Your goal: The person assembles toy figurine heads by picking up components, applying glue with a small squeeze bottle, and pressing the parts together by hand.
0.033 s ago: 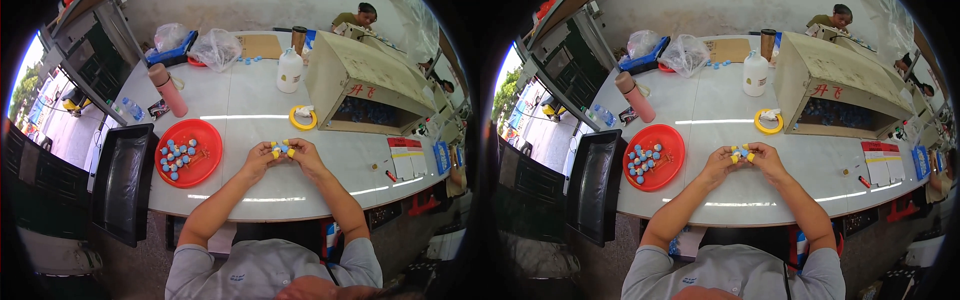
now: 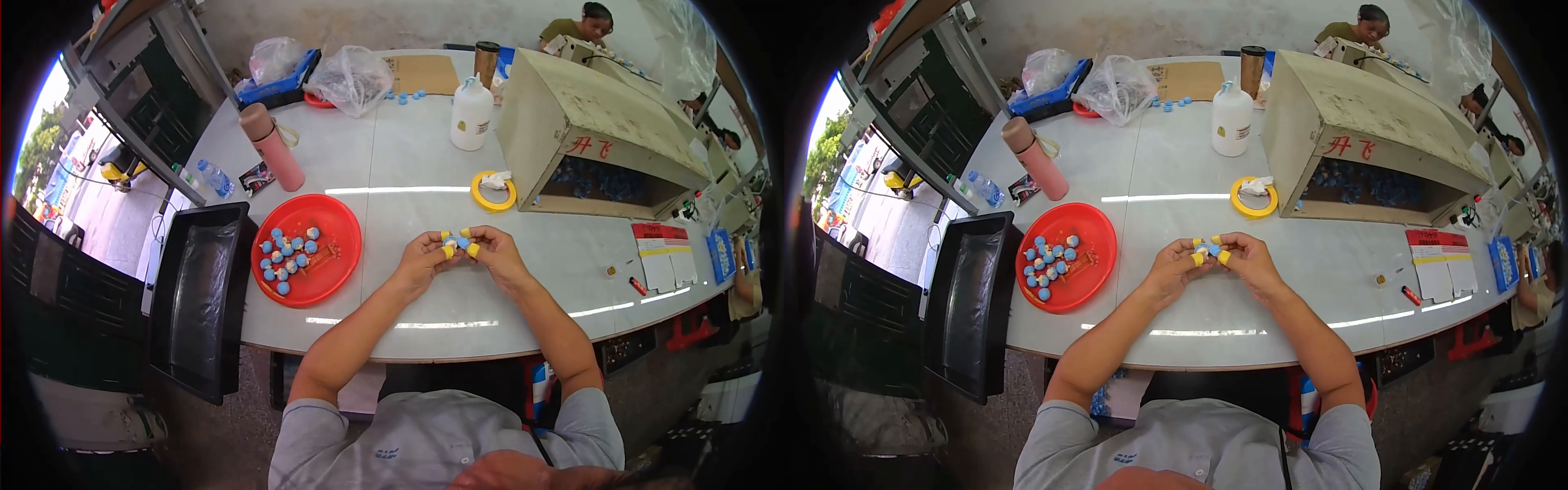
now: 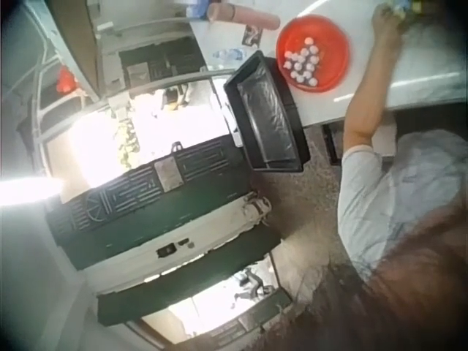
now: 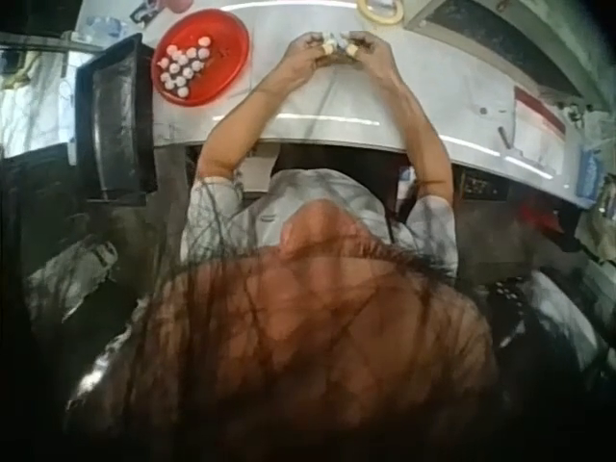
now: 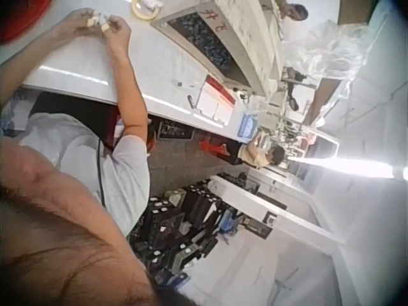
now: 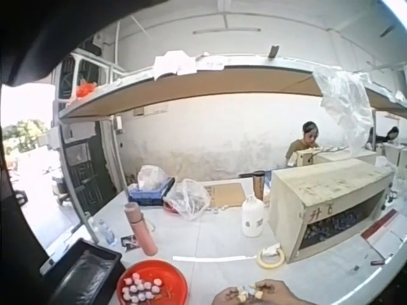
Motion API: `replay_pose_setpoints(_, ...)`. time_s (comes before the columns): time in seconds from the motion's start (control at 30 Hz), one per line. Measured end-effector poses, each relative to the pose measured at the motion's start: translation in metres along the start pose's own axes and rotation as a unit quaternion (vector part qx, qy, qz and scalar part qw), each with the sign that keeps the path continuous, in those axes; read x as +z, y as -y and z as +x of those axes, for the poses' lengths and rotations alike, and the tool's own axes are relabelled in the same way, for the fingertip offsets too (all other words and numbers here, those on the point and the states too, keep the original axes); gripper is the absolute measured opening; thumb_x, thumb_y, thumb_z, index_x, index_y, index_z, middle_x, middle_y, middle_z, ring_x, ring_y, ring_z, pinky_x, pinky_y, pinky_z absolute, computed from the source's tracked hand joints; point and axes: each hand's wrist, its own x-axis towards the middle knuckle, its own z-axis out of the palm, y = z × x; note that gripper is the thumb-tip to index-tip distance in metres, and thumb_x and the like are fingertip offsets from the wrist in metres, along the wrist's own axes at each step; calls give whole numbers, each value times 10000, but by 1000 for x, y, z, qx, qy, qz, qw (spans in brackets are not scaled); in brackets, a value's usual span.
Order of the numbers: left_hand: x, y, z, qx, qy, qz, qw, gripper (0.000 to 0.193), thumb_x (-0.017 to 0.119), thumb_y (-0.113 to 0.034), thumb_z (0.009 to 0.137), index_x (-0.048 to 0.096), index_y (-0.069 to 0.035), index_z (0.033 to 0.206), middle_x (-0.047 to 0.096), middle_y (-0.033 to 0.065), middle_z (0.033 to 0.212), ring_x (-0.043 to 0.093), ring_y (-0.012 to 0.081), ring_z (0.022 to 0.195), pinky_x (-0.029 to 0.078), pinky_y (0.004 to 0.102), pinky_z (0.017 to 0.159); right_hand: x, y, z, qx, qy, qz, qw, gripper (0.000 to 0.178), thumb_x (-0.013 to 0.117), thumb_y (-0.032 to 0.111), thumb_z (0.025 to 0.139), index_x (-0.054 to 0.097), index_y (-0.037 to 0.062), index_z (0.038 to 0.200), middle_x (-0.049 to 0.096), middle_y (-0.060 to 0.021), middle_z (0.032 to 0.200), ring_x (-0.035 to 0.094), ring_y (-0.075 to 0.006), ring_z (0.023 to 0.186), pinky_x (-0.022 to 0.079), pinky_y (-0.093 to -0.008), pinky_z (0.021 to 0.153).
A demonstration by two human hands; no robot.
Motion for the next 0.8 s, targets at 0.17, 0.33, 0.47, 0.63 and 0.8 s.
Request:
replay_pose_setpoints(0.17, -4, 3, 5, -23, -7, -15, 1000, 285, 596, -17, 885, 485, -3, 1146, 630, 124, 1054, 651, 188, 950, 540, 267, 834, -9, -33, 8, -92, -24, -133, 987, 282, 627, -46, 814, 583, -2, 1089, 592, -50, 934, 604, -134, 830, 491, -226, 713)
replay_pose_setpoints(0.33, -7, 4, 6, -33, -7, -12, 999, 279, 598, -18, 884, 483, 5, 1137, 628, 129, 1055, 653, 192, 946, 541, 270, 837, -2, -16, -1, -230, -14, -292, 928, 293, 641, -66, 766, 594, 12, 1044, 585, -73, 1000, 593, -157, 882, 497, -253, 711)
replay_pose_setpoints(0.47, -1, 9, 6, -24, -19, 19, 999, 288, 596, -16, 884, 479, 23, 1144, 622, 139, 1071, 652, 206, 965, 540, 274, 847, -2, -18, -3, -247, -49, -304, 919, 274, 642, -59, 770, 596, 6, 1032, 589, -78, 999, 594, -158, 885, 498, -260, 714)
replay_pose_setpoints(0.63, 4, 9, 2, -8, -13, 55, 998, 281, 567, -27, 907, 483, 37, 1167, 615, 151, 1097, 649, 224, 996, 540, 277, 852, -3, -31, 3, -207, -54, -239, 947, 269, 647, -13, 809, 588, 14, 1069, 595, -53, 1014, 581, -132, 900, 483, -251, 745)
replay_pose_setpoints(0.8, 9, 0, -1, -63, -15, 12, 998, 239, 503, -41, 950, 495, 30, 1177, 608, 160, 1128, 647, 242, 1012, 550, 279, 839, -15, -30, 7, -146, -45, -146, 977, 242, 663, 37, 838, 584, -1, 1064, 613, -52, 1017, 583, -113, 897, 484, -243, 744)
